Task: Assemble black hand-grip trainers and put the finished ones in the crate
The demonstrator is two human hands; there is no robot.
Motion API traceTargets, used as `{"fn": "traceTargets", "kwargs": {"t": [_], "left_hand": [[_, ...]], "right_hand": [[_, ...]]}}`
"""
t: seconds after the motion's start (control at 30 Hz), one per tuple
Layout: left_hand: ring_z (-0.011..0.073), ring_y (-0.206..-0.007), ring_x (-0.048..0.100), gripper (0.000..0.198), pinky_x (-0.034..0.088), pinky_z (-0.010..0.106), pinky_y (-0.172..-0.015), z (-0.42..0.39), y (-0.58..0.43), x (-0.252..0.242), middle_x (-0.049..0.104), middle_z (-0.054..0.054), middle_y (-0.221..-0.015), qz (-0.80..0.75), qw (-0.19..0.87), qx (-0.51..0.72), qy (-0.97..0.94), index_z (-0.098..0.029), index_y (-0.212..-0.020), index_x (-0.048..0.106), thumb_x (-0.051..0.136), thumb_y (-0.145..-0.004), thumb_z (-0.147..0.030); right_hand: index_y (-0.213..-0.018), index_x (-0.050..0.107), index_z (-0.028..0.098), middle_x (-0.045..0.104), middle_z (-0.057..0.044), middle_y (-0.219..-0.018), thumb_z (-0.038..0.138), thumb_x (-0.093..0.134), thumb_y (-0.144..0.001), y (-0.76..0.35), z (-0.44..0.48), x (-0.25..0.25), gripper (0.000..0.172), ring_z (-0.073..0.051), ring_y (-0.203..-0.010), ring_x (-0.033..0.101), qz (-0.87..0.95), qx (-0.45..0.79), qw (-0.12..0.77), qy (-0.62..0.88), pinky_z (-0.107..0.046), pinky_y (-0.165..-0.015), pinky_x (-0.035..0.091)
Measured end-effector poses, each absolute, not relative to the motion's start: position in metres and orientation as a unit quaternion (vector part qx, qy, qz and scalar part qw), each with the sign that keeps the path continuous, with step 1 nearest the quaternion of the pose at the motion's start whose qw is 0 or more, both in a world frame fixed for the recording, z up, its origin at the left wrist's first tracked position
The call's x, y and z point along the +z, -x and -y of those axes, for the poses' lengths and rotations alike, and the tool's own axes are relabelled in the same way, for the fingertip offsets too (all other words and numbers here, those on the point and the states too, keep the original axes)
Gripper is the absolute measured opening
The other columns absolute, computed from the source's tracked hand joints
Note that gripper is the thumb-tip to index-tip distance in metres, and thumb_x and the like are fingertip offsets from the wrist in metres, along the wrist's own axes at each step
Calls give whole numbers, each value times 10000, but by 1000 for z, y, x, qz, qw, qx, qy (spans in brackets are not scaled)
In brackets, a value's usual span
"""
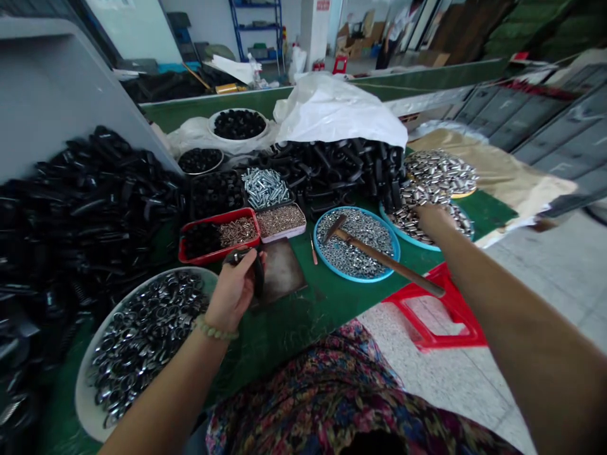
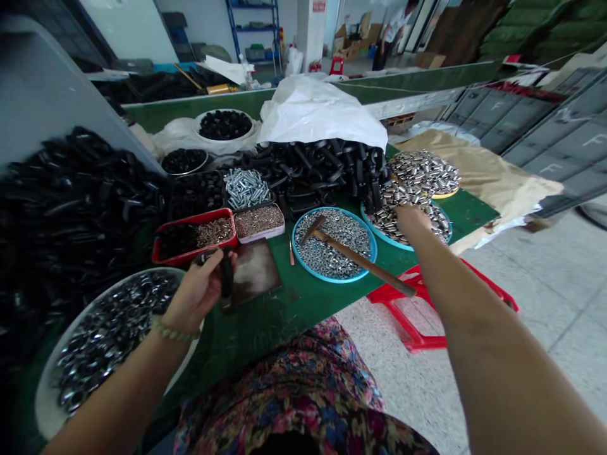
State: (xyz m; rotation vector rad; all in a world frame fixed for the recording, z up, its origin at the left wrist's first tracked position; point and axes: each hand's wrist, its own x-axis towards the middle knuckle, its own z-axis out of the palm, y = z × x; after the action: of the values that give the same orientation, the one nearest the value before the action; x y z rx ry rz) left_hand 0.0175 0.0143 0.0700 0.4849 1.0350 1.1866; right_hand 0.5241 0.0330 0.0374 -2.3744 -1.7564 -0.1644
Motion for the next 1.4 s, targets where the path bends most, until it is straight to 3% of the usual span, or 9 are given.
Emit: {"fn": "traceTargets", "kwargs": {"t": [0.1,0.2,0.3,0.43,0.67,0.9,1.03,1.27,1.4], "left_hand": [[156,-720,681,363,549,265,-669,-13,-25,65,674,13,-811,-454,650,558,-244,-184,-941,513,738,-660,-141],[130,-694,674,449,532,245,-672,-9,-24,63,666,-11,-817,-470,636,555,-259,-210,-990,454,731,-645,-130],[107,-691,661,496,521,233,-692,-2,-23,61,663,-20,-838,-474,631,548,-277,-222,-1027,418,698,-635,-105],[86,-588,616,531,497,203,-585,5,-24,61,632,-41,-790,-504,627,520,-286,-234,-1037,415,734,-621,-154],[124,-669,635,367,541,266,-617,12,-19,66,596,-13,-860,-453,698,513,-212,-226,-973,458,593,-792,-514],[159,-901,639,584,503,331,-861,20,-13,58,635,30,-1022,-471,589,510,-414,-225,-1142,405,749,-671,-215],[209,-1084,593,645,432,379,-990,22,-7,55,607,91,-1166,-481,479,495,-542,-192,-1237,394,733,-688,-192],[194,-957,641,619,476,364,-920,26,-5,59,656,49,-1008,-487,407,460,-621,-196,-1265,395,702,-727,-178],[173,-956,637,590,463,354,-946,26,-5,60,657,28,-979,-467,374,450,-663,-203,-1273,386,664,-756,-146]], "right_hand": [[-873,655,138,607,-201,-873,235,493,-889,-522,-34,41,188,-304,-928,587,574,-33,107,811,-432,-723,426],[-1078,587,132,591,-252,-1004,295,502,-891,-506,-36,47,262,-335,-1021,564,497,-38,250,830,-491,-781,418],[-1229,461,180,609,-210,-1016,351,498,-889,-467,-35,54,382,-268,-855,616,445,16,393,804,-464,-708,456],[-884,538,249,617,-53,-875,375,702,-730,-371,-22,61,258,-146,-627,562,466,286,553,629,-379,-644,496],[-922,608,204,635,2,-791,344,729,-726,-219,12,68,269,-120,-655,611,504,539,505,448,-286,-649,517],[-908,645,191,617,13,-740,316,701,-757,-182,3,72,204,-107,-630,556,560,532,482,413,-265,-623,465],[-873,634,184,614,7,-740,320,700,-748,-174,2,73,197,-116,-637,553,575,536,455,418,-276,-629,462],[-900,627,196,640,-12,-860,283,694,-751,-182,3,77,185,-151,-791,602,654,488,394,424,-303,-733,478],[-924,639,185,602,11,-688,330,614,-831,-185,6,85,174,-124,-640,584,653,498,379,427,-266,-617,464]]}}
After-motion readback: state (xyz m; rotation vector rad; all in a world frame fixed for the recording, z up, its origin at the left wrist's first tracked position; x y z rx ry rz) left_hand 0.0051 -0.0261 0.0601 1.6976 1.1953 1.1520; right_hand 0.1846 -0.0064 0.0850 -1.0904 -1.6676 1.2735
